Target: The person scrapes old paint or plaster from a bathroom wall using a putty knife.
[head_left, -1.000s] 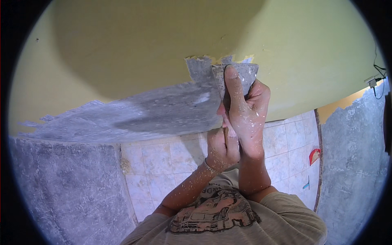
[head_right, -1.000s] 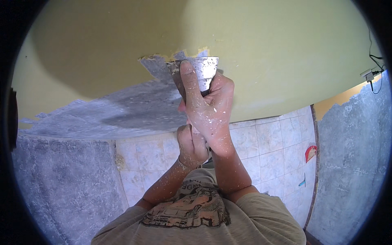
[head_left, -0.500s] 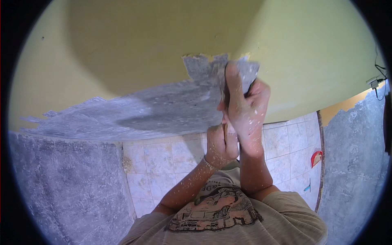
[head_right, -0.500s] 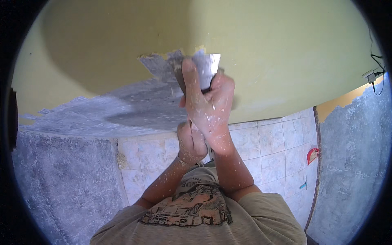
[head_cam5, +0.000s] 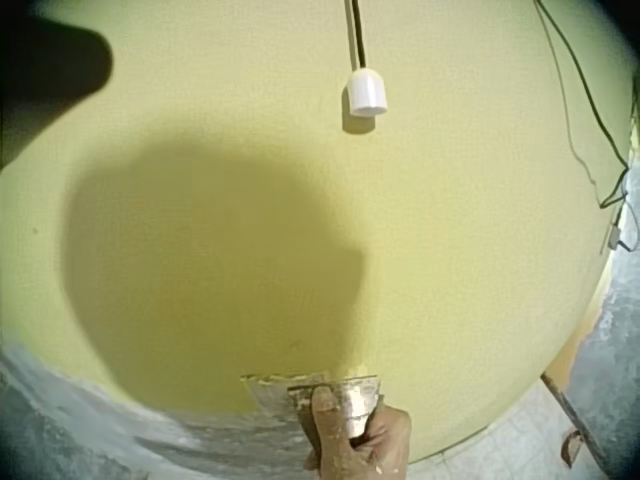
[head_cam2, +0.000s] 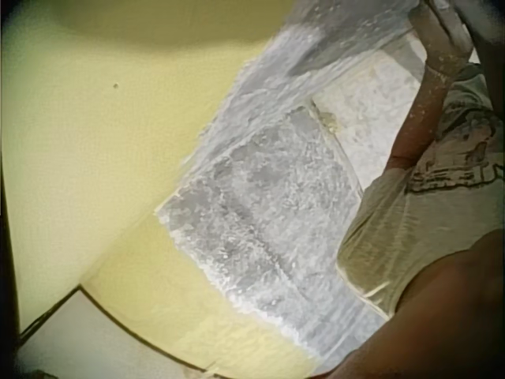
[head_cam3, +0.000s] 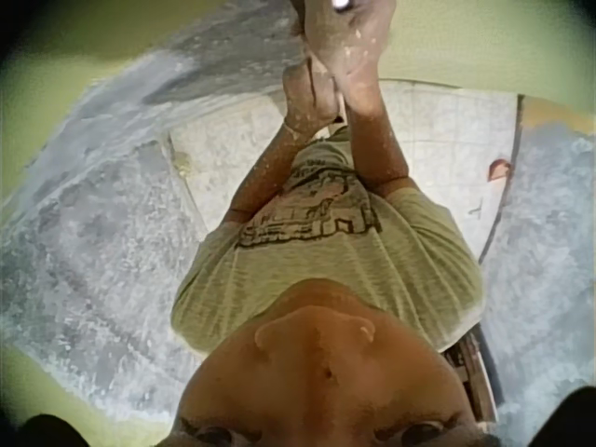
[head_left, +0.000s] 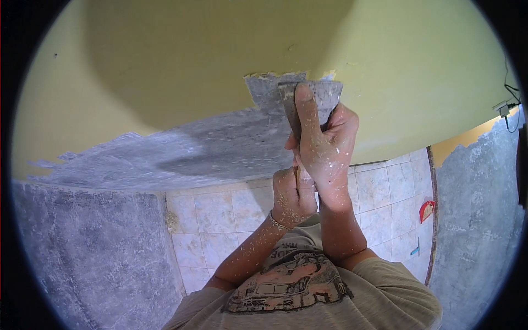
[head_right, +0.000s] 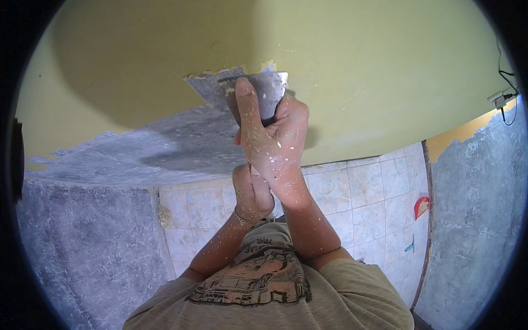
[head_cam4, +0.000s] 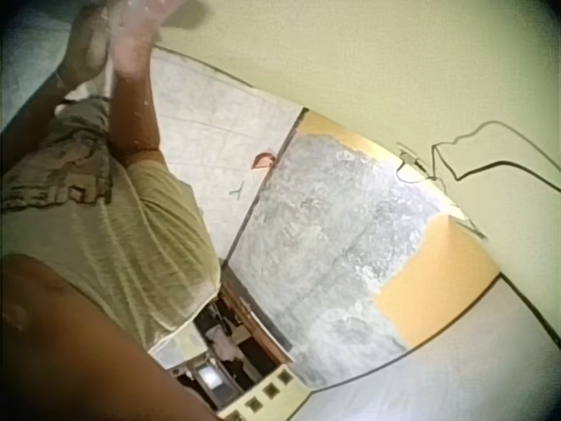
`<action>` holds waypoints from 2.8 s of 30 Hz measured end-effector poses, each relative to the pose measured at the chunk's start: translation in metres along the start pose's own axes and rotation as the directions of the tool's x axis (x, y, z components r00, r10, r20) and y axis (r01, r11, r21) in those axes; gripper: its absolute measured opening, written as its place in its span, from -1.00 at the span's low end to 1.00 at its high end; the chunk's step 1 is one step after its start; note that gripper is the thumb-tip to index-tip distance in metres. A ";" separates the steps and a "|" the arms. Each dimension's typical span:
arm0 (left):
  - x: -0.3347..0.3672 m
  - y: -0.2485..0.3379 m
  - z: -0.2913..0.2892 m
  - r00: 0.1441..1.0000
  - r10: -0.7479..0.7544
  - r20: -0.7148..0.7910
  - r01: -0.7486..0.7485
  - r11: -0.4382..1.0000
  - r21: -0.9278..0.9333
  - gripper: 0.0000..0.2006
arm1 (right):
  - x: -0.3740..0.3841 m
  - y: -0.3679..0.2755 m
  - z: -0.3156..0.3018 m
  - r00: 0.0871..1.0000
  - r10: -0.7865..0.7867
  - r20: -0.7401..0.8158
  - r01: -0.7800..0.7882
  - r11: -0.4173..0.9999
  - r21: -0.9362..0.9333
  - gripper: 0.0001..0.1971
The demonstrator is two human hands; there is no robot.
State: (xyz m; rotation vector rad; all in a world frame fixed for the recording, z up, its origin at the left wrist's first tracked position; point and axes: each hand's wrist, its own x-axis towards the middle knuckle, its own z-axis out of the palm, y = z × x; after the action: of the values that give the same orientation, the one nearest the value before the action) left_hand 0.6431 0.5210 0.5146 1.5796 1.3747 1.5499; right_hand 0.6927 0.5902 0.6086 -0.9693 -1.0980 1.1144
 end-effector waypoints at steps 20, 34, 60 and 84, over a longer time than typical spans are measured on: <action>0.010 0.011 -0.013 0.998 0.057 0.023 -0.058 0.998 0.019 -0.61 | 0.001 -0.018 0.008 1.000 -0.002 0.012 0.001 1.000 0.030 -0.54; 0.004 0.012 0.005 0.999 0.041 0.001 -0.041 0.999 -0.012 -0.61 | 0.004 -0.007 -0.009 1.000 -0.002 0.013 0.002 1.000 0.002 -0.54; 0.006 0.028 0.011 1.000 0.011 0.028 -0.010 0.999 -0.039 -0.61 | 0.004 -0.021 -0.021 0.998 0.056 0.040 -0.055 0.998 -0.026 -0.51; -0.008 -0.014 0.026 0.999 0.018 0.047 -0.020 0.999 0.035 -0.63 | 0.003 0.013 -0.033 0.998 0.066 -0.022 -0.065 0.996 0.066 -0.55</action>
State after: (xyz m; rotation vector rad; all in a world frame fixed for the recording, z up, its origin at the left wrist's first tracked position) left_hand 0.6647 0.5259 0.4932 1.6446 1.3729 1.4981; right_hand 0.7226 0.5943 0.5898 -0.9711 -1.0109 1.1819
